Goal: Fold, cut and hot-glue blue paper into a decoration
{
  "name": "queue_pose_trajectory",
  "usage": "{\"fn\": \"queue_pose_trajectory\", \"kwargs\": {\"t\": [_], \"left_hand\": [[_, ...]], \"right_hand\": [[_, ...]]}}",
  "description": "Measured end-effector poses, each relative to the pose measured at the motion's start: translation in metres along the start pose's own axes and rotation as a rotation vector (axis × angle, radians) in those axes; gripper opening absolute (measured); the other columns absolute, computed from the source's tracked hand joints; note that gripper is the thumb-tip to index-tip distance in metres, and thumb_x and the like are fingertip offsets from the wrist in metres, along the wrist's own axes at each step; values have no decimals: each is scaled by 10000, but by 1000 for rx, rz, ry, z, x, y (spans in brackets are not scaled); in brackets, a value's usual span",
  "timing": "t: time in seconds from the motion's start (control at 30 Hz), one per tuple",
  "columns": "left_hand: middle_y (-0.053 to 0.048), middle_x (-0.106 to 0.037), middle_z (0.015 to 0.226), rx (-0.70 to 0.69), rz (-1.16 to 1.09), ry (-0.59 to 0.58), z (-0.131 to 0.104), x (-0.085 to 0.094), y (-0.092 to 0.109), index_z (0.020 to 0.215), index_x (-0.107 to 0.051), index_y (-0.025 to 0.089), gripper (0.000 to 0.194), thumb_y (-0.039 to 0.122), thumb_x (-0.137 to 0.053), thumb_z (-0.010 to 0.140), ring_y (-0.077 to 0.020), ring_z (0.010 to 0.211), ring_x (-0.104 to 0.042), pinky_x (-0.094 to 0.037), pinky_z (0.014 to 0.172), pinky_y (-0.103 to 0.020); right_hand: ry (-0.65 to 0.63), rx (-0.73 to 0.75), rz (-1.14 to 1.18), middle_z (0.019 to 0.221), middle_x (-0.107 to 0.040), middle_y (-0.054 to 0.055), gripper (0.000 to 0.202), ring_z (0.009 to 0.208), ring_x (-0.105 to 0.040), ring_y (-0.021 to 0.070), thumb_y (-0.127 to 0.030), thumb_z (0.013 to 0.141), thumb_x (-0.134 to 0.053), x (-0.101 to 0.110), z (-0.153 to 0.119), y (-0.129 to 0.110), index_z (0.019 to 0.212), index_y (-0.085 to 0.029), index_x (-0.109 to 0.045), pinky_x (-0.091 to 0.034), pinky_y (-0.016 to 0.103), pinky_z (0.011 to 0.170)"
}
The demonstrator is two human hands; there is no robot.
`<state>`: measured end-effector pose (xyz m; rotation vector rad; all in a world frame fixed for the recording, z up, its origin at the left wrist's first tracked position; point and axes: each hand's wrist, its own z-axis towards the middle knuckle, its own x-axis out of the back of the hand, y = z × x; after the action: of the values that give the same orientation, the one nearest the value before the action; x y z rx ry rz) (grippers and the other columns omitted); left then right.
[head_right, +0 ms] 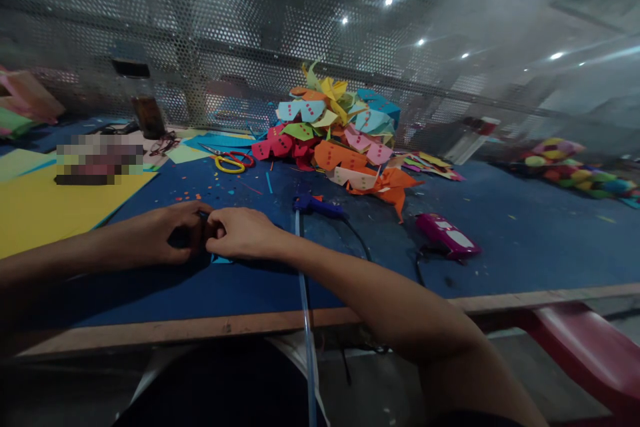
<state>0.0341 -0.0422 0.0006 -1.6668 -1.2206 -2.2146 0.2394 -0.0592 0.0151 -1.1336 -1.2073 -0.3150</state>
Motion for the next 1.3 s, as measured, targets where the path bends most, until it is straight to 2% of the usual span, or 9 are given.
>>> {"fn": "queue_pose_trajectory", "kwargs": {"t": [0.23,0.53,1.0,1.3], "left_hand": [[-79,-645,1192,-2,17,-7,0,2,1,720,-635,207,52,247,-602,726,-252,1038,-641,-496,934,-374],[-78,-644,1135,-31,-5,-27,1,4,4,714,-612,203,35,220,-582,723,-249,1016,-630,-487,923,-373],[-85,-635,1137,-39,-3,-42,2,5,4,735,-619,198,40,205,-581,729,-247,1020,-619,-484,932,-373],[-59,-660,1133,-48,-55,-55,2,9,2,790,-600,210,51,187,-583,748,-213,993,-637,-490,914,-338]], "right_hand": [[-21,11,4,820,-658,-18,106,714,-551,128,-292,776,-603,1,0,0,830,-201,-605,-328,237,610],[31,4,-56,856,-680,2,154,719,-558,147,-344,760,-616,-1,-3,-4,825,-207,-590,-315,261,580],[37,-20,2,817,-673,-16,159,717,-576,136,-257,757,-603,-2,0,-2,899,-198,-646,-326,242,588],[50,-14,-27,837,-678,-5,120,716,-573,140,-294,767,-596,-2,-1,-1,842,-201,-594,-324,246,581]]}}
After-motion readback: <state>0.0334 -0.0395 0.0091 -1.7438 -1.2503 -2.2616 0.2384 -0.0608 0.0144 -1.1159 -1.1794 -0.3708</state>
